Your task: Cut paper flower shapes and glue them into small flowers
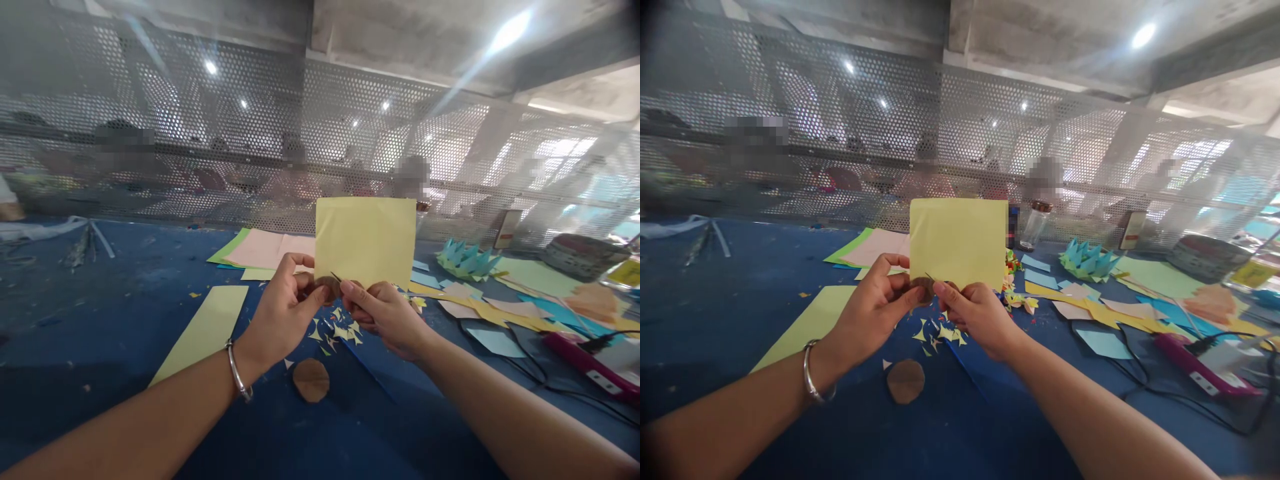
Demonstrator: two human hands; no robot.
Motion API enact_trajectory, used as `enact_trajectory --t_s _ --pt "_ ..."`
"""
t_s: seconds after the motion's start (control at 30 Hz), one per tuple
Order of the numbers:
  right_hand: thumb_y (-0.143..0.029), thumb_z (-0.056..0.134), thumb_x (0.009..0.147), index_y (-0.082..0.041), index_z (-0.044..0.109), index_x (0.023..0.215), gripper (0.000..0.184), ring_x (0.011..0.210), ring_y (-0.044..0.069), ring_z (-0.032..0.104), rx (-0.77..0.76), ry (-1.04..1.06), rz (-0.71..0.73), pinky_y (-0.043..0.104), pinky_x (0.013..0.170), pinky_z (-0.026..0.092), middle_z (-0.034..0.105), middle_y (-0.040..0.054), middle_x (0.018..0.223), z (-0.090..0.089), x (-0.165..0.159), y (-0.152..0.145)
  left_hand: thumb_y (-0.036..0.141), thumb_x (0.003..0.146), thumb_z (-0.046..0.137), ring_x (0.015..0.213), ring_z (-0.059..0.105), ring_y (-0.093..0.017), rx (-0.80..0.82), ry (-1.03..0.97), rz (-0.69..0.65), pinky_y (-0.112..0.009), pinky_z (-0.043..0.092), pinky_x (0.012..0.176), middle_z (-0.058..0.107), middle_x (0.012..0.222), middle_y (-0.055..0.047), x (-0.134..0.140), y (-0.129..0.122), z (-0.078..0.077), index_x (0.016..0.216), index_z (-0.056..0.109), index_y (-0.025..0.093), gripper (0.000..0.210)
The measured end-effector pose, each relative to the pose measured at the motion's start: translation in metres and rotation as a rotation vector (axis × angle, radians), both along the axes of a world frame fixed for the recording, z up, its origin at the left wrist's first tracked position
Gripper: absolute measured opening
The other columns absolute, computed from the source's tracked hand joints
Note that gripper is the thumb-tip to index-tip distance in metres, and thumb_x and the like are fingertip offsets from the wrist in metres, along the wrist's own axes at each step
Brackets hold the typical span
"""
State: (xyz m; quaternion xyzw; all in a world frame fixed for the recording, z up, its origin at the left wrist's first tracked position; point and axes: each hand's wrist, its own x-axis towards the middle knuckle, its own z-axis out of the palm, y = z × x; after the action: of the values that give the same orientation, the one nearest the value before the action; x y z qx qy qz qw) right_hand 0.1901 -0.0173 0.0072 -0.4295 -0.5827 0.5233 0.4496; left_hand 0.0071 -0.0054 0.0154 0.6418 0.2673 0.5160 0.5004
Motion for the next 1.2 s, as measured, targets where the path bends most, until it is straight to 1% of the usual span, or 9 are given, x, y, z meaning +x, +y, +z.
enact_trajectory --t_s 0.1,0.3,0.43,0.53,0.7,0.8,0.97,1.03,1.2 --pt "-0.067 0.068 0.081 -0.017 0.055 0.066 0.053 0.044 0.005 0.017 -0.004 0.002 -0.006 0.024 0.043 0.011 0.028 -0.0109 0.048 0.0 0.0 0.0 0.022 0.09 0.067 0.084 0.072 -0.019 0.006 0.004 -0.005 -0.03 0.051 0.076 0.076 0.091 -0.004 0.0 -0.001 0.002 0.111 0.042 0.024 0.033" --pt "-0.068 0.071 0.077 -0.018 0.052 0.064 0.055 0.043 0.004 0.017 -0.009 0.012 -0.042 0.024 0.042 0.01 0.028 -0.0112 0.047 0.001 -0.003 -0.002 0.022 0.086 0.07 0.071 0.066 -0.016 -0.008 0.014 0.041 -0.026 0.046 0.064 0.071 0.078 -0.001 -0.002 -0.003 0.003 0.115 0.043 0.024 0.039" --pt "-0.067 0.073 0.077 -0.018 0.053 0.067 0.054 0.044 0.004 0.02 -0.045 0.054 -0.027 0.023 0.041 0.01 0.033 -0.0098 0.051 0.001 -0.004 -0.003 0.024 0.085 0.072 0.073 0.065 -0.016 0.015 -0.011 0.096 -0.027 0.046 0.066 0.07 0.078 0.0 -0.004 0.001 0.001 0.115 0.044 0.024 0.042" --pt "-0.066 0.074 0.077 -0.017 0.054 0.069 0.053 0.045 0.004 0.019 -0.074 0.083 0.016 0.022 0.041 0.009 0.032 -0.0099 0.052 0.003 -0.004 -0.004 0.027 0.085 0.073 0.074 0.065 -0.017 0.067 -0.03 0.143 -0.027 0.047 0.068 0.068 0.079 0.001 -0.006 0.007 0.0 0.115 0.044 0.025 0.042" --pt "-0.067 0.071 0.079 -0.017 0.054 0.069 0.053 0.041 0.003 0.019 -0.118 0.071 0.088 0.022 0.039 0.008 0.031 -0.0109 0.049 0.007 -0.005 -0.007 0.026 0.087 0.068 0.072 0.064 -0.016 0.205 0.126 0.257 -0.026 0.045 0.064 0.07 0.082 0.001 -0.011 0.015 -0.001 0.116 0.041 0.024 0.039" --pt "-0.067 0.07 0.08 -0.018 0.054 0.071 0.053 0.04 0.003 0.02 -0.119 0.074 0.081 0.021 0.038 0.009 0.032 -0.0108 0.048 0.008 -0.006 -0.008 0.024 0.089 0.065 0.069 0.061 -0.014 0.237 0.205 0.285 -0.026 0.043 0.063 0.068 0.08 0.002 -0.013 0.017 -0.001 0.118 0.041 0.024 0.038" --pt "-0.069 0.072 0.076 -0.018 0.053 0.071 0.055 0.041 0.002 0.018 -0.114 0.05 0.035 0.02 0.038 0.008 0.03 -0.0119 0.048 0.008 -0.005 -0.006 0.022 0.092 0.062 0.072 0.061 -0.014 0.199 0.221 0.202 -0.027 0.044 0.068 0.069 0.082 0.001 -0.011 0.013 -0.001 0.12 0.04 0.024 0.036" --pt "-0.07 0.072 0.076 -0.018 0.053 0.071 0.056 0.041 0.002 0.018 -0.113 0.034 0.024 0.02 0.038 0.008 0.03 -0.0121 0.047 0.008 -0.005 -0.006 0.022 0.092 0.061 0.074 0.062 -0.014 0.155 0.194 0.143 -0.027 0.045 0.068 0.07 0.085 0.0 -0.01 0.011 -0.001 0.122 0.039 0.024 0.038" --pt "-0.07 0.072 0.076 -0.017 0.053 0.07 0.056 0.041 0.003 0.019 -0.097 0.019 0.013 0.02 0.038 0.009 0.032 -0.0113 0.048 0.007 -0.005 -0.006 0.025 0.088 0.069 0.075 0.064 -0.015 0.009 0.117 0.062 -0.028 0.046 0.069 0.068 0.079 0.001 -0.006 0.008 0.002 0.124 0.04 0.023 0.046"
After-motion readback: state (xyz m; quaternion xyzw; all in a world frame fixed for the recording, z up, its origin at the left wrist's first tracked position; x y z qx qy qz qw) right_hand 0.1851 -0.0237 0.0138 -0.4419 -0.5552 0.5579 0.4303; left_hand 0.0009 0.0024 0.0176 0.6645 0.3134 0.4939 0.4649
